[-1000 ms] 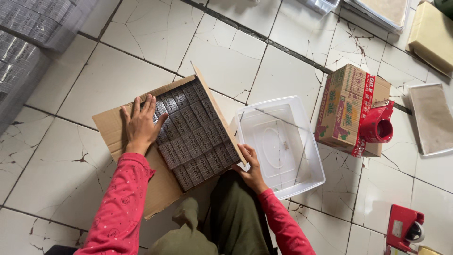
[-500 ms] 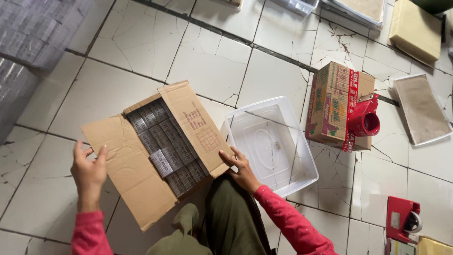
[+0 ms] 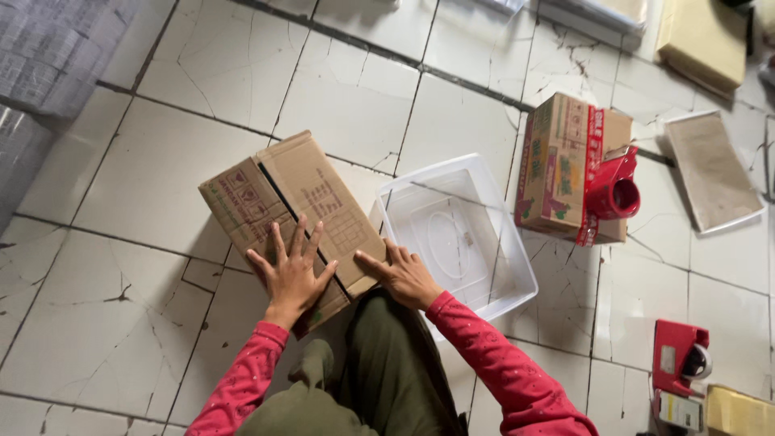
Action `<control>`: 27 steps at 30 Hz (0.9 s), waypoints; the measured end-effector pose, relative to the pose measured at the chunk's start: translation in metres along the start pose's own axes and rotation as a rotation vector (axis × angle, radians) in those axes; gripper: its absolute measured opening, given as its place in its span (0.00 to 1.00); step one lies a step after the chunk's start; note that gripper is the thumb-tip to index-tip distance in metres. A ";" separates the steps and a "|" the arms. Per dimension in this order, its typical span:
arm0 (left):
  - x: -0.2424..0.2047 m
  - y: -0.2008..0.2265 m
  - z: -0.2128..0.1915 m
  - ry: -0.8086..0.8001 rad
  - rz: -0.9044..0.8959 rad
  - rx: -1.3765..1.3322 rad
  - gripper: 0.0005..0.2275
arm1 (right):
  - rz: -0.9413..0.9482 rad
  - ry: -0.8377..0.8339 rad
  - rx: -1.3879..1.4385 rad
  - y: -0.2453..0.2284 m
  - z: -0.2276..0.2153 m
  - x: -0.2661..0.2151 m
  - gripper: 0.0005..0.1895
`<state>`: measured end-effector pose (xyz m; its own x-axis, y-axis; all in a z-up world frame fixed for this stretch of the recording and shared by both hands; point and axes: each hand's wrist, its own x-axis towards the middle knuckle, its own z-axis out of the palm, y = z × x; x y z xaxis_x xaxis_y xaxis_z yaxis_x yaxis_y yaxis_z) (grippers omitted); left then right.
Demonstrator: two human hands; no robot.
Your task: The person sits on the floor and packs small white rectangular items from a plastic tray into a cardboard box. They arrange the items in neat rows until the box is full, then close the flaps and move the box aside.
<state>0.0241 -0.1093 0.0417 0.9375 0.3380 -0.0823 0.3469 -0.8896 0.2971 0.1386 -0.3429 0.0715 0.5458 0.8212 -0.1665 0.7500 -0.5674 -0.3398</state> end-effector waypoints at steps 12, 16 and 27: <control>-0.004 -0.004 0.011 0.104 0.051 0.034 0.37 | 0.154 0.329 0.831 0.037 0.087 -0.020 0.35; -0.005 -0.004 0.012 0.155 0.077 0.001 0.37 | 0.372 0.405 0.879 0.031 0.091 -0.013 0.31; -0.009 0.008 0.005 0.136 0.010 -0.104 0.42 | 0.370 0.893 0.778 0.178 0.003 -0.075 0.22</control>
<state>0.0186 -0.1204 0.0403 0.9261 0.3742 0.0488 0.3263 -0.8590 0.3945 0.2301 -0.5051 0.0211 0.9694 0.1173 0.2156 0.2424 -0.3191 -0.9162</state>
